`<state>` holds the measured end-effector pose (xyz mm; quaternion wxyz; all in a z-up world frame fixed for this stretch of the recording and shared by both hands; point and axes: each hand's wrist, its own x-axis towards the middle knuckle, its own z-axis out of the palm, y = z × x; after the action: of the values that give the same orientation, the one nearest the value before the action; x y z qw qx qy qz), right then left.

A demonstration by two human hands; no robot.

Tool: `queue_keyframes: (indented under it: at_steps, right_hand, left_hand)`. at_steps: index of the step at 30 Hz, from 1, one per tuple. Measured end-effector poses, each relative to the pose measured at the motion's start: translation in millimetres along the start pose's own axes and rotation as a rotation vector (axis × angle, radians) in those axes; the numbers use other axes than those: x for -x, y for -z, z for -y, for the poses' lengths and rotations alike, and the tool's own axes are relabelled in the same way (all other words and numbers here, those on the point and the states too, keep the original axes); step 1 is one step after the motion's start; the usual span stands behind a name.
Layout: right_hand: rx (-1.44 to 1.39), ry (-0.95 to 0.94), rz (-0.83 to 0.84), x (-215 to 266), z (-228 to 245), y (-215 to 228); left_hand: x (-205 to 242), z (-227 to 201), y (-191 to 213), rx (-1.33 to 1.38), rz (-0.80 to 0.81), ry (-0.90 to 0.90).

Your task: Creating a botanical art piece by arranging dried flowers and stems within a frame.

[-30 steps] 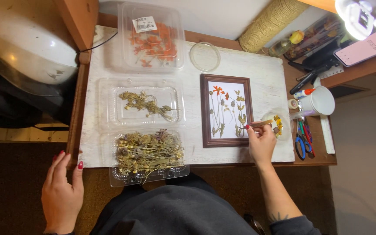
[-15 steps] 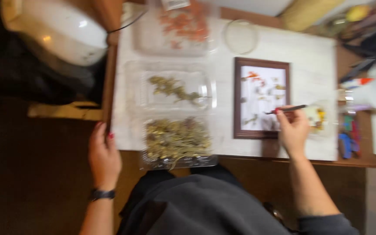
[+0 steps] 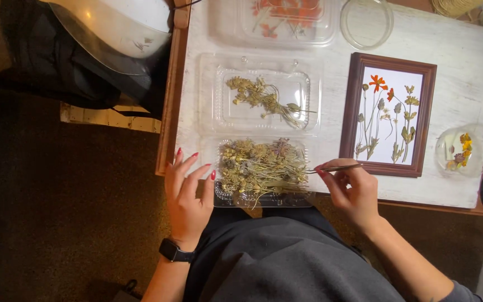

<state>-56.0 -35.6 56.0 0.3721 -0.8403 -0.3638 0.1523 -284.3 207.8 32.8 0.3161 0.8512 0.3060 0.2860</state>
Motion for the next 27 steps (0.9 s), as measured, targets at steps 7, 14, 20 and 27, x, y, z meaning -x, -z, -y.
queue_keyframes:
  at_steps: [7,14,20,27]
  right_hand:
    - [0.067,0.175,0.079,-28,44,-11]
    - [0.084,0.143,0.240,-51,81,-45]
    - [0.086,0.017,0.314,-45,74,-37]
    - [0.082,-0.096,0.222,-31,55,-37]
  left_hand:
    - [1,-6,-2,-0.074,0.053,-0.078]
    - [6,4,4,-0.033,0.026,-0.024]
    - [8,3,8,-0.020,-0.016,0.033]
    - [6,1,4,0.015,0.003,0.028]
